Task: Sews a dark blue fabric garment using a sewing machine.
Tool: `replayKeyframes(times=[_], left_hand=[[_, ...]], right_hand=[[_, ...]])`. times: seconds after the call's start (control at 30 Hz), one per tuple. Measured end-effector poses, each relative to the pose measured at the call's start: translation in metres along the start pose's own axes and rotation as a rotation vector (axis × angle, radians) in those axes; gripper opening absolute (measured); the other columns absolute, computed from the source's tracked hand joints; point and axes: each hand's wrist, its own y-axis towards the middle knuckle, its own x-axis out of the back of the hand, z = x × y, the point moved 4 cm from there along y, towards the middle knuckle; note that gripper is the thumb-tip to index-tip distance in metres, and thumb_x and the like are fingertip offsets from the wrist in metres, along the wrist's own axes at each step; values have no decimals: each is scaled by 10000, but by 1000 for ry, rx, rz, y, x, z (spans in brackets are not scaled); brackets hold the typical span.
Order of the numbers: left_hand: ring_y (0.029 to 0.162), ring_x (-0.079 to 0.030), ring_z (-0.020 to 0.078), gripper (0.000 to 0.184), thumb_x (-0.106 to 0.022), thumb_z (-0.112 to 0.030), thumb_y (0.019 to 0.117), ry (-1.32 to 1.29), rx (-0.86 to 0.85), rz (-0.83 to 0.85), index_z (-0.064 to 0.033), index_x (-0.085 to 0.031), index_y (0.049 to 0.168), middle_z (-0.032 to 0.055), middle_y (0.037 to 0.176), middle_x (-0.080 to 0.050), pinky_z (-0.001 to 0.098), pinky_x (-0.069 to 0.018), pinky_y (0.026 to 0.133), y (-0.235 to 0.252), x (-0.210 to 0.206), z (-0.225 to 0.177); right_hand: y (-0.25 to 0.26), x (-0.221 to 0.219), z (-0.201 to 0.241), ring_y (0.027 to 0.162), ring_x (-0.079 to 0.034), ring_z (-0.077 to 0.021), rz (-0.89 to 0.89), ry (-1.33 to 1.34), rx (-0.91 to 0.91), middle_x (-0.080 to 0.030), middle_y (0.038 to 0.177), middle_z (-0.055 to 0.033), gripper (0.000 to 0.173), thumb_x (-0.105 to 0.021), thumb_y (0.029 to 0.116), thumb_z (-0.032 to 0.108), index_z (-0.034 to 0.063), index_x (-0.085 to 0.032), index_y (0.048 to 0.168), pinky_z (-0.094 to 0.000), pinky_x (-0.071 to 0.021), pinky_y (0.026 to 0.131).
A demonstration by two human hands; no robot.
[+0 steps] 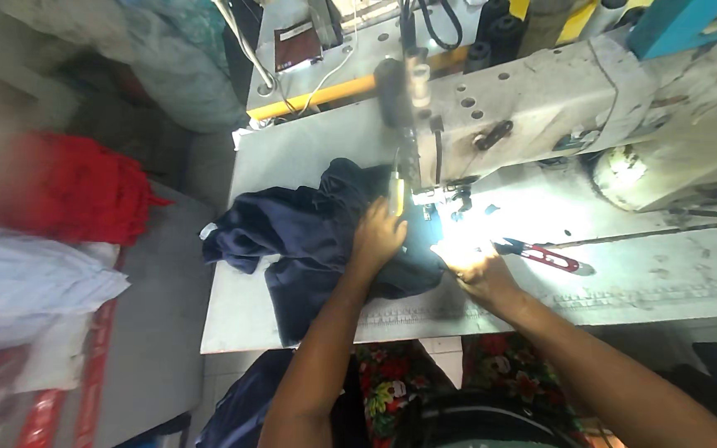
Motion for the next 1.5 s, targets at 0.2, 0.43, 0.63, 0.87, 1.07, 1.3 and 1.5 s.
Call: replayKeyframes(times=[0.2, 0.43, 0.63, 0.87, 1.07, 1.3, 1.5], left_hand=[[1400, -483, 429, 377, -564, -249, 1043, -68, 57, 59, 30, -686, 1265, 228, 1464, -559, 579, -414, 1103, 17, 8, 5], [1332, -564, 391, 271, -581, -202, 1011, -214, -274, 63, -83, -777, 1156, 107, 1300, -707, 676, -311, 1144, 2, 15, -1], [1307, -570, 406, 440, -588, -407, 998, -99, -371, 231, 2, -719, 901, 179, 1046, -722, 697, -249, 1167, -7, 28, -10], [773, -629, 185, 279, -683, -266, 963, -330, -352, 356, -37, -686, 803, 52, 721, -632, 428, -471, 960, -29, 80, -64], [806, -644, 210, 297, -593, -204, 1030, -549, -260, 625, 46, -714, 925, 138, 825, -684, 384, -508, 811, -57, 55, -104], [1323, -576, 385, 297, -605, -153, 1020, -299, -43, 47, 49, -694, 1218, 229, 1366, -631, 533, -433, 1124, -37, 7, -53], [1330, -562, 401, 331, -615, -176, 1010, -222, -45, -6, -28, -693, 1296, 227, 1377, -623, 562, -423, 1113, -36, -3, -52]], right_hand=[[9, -1, -5, 1047, -695, -416, 12, 58, -66, -739, 1090, -223, 235, -663, 880, 14, -25, -767, 1087, -575, -526, 909], [10, -1, -5, 1027, -695, -407, 11, 43, -70, -740, 1074, -214, 214, -668, 894, 21, -13, -770, 1079, -570, -528, 896], [9, -6, -12, 1116, -689, -372, 46, 89, -19, -746, 1168, -163, 228, -663, 901, 29, 32, -785, 1093, -558, -508, 968], [11, 8, -12, 1238, -644, -367, 292, 238, -42, -730, 1251, -132, 243, -728, 908, 88, 103, -793, 1141, -585, -466, 1044], [-18, 22, 7, 1103, -733, -287, 247, 126, 183, -783, 1111, -75, 163, -642, 936, 42, 79, -791, 989, -575, -544, 901], [-38, 12, 14, 1077, -744, -282, 90, 104, 25, -779, 1135, -87, 229, -590, 967, 101, 57, -794, 1062, -509, -576, 847], [-40, 8, 14, 1099, -738, -262, 59, 59, 38, -774, 1162, -68, 249, -564, 981, 107, 66, -792, 1075, -490, -571, 866]])
